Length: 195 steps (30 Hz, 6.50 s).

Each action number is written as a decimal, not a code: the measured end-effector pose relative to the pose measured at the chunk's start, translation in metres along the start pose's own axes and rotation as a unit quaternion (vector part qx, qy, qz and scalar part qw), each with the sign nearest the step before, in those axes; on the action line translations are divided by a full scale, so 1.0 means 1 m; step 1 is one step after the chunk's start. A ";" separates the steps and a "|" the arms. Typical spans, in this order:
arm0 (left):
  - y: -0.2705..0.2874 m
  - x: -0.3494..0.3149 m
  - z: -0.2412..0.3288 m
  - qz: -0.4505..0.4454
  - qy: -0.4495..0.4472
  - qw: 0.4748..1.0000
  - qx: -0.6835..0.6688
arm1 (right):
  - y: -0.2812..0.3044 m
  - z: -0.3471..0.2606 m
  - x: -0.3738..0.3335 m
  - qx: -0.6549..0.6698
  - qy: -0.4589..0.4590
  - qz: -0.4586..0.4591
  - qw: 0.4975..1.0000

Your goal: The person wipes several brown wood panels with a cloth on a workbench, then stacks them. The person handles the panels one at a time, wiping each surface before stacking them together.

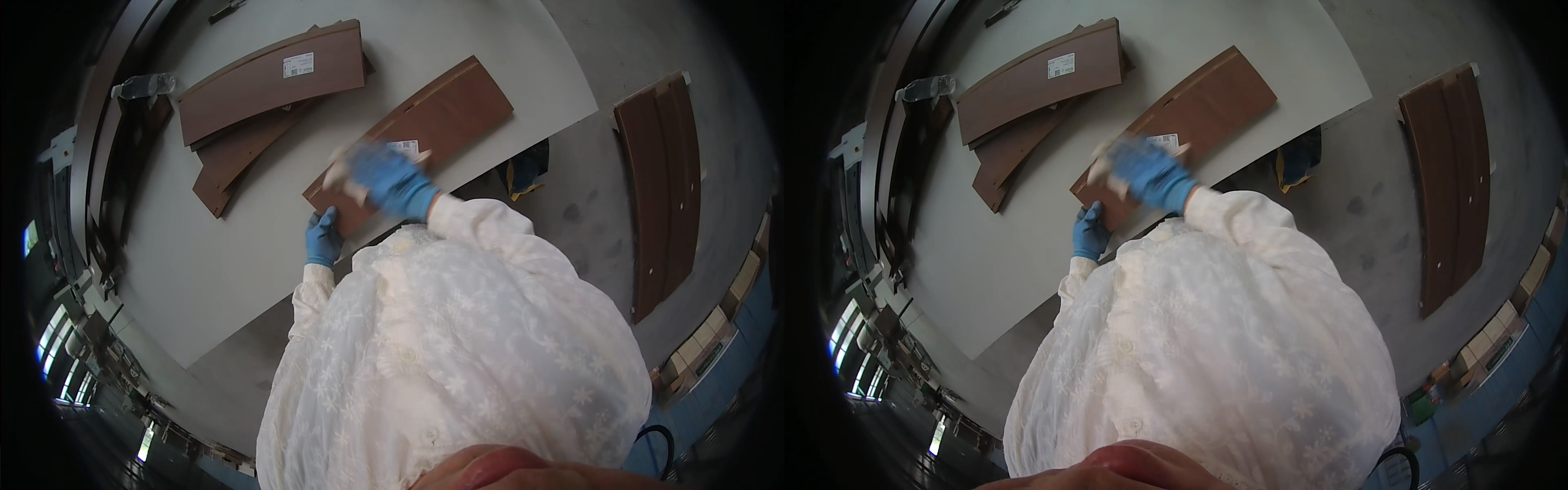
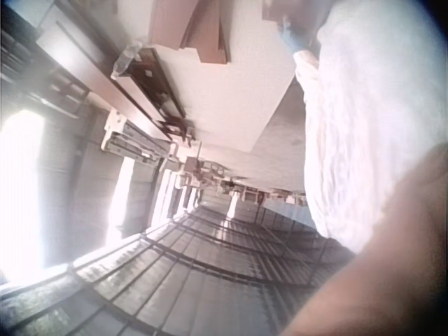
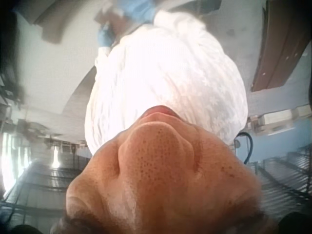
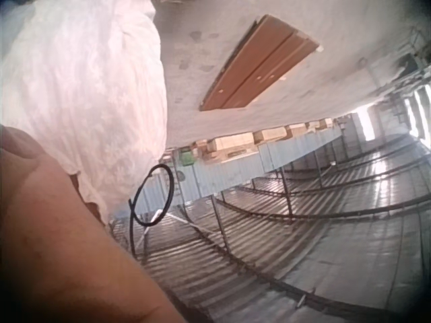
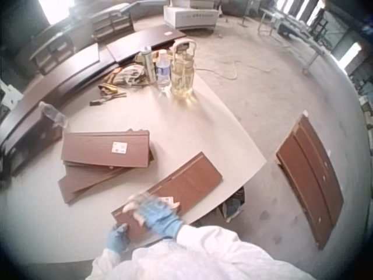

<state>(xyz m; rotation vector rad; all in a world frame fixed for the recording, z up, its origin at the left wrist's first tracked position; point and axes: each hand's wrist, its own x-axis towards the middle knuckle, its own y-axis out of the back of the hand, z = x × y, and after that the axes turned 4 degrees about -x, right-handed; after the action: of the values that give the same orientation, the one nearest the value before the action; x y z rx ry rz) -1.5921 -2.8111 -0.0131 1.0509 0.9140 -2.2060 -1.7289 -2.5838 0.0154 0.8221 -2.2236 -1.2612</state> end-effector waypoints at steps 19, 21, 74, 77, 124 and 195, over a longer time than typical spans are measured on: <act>0.010 0.006 -0.008 -0.018 -0.034 0.999 0.015 | 0.070 0.188 -0.069 -0.215 -0.199 0.203 0.934; 0.009 0.005 -0.006 -0.024 -0.032 0.999 0.024 | 0.105 0.244 -0.071 -0.155 -0.260 0.255 0.918; -0.144 -0.143 0.084 -0.160 -0.632 0.568 0.502 | 0.047 0.134 -0.179 0.644 -0.490 0.354 0.469; -0.139 -0.129 0.066 -0.213 -0.587 0.700 0.346 | 0.050 0.127 -0.188 0.521 -0.530 0.402 0.535; -0.083 -0.072 0.029 -0.300 0.103 0.934 -0.165 | 0.052 -0.102 0.009 0.012 0.092 0.143 0.985; 0.128 -0.043 0.074 0.231 -0.166 0.927 0.244 | 0.077 0.157 -0.056 0.099 -0.221 0.347 0.906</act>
<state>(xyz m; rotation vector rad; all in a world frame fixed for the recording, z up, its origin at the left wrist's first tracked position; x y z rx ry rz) -1.5137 -2.9407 0.0119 0.9308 -0.0476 -2.1373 -1.8097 -2.4193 0.0027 -0.2535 -2.6623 -0.9213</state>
